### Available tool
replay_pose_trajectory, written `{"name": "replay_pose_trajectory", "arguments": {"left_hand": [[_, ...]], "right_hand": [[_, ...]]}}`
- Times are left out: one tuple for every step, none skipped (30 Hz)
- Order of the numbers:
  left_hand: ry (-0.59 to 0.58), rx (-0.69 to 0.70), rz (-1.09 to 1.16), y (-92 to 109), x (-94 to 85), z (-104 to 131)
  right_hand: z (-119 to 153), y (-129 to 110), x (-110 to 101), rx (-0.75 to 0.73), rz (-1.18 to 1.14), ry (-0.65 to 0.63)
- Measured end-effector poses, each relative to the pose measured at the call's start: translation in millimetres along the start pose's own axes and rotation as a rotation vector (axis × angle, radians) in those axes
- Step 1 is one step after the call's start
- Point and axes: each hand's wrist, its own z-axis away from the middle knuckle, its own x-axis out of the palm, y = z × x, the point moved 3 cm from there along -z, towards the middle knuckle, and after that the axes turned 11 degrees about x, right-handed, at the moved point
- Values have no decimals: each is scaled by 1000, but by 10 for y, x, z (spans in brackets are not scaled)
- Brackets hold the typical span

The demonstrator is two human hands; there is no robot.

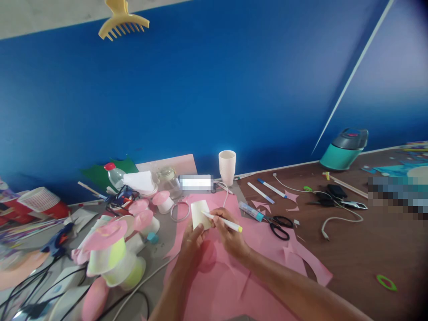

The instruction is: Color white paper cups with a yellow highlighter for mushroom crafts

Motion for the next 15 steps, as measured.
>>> {"name": "replay_pose_trajectory", "arguments": {"left_hand": [[-3,-2,4,1,-2,0],[-5,0,9,3,-2,1],[-6,3,14,5,0,1],[-5,9,22,7,5,1],[-7,11,30,6,11,0],[-8,10,37,3,18,-1],[-9,9,42,-1,23,-3],[-6,10,43,-5,25,-5],[-2,15,43,-8,26,-8],[2,21,43,-10,26,-10],[0,27,45,-10,26,-11],[-2,32,50,-8,27,-12],[-7,31,55,-7,28,-12],[-10,28,56,-5,28,-12],[-12,22,55,-3,28,-11]], "right_hand": [[0,-2,-1,-2,2,0],[0,-6,-3,-4,5,2],[-1,-8,-4,-6,7,5],[-1,-10,-6,-6,8,9],[-2,-9,-8,-5,9,14],[-2,-6,-8,-3,8,17],[0,0,-7,0,7,15],[2,7,-5,2,5,8],[5,15,-1,3,4,-4],[8,20,3,3,5,-18],[10,23,6,1,7,-29],[11,22,6,0,8,-32],[11,18,4,0,10,-26],[9,10,-1,2,11,-13],[7,0,-7,4,7,3]]}}
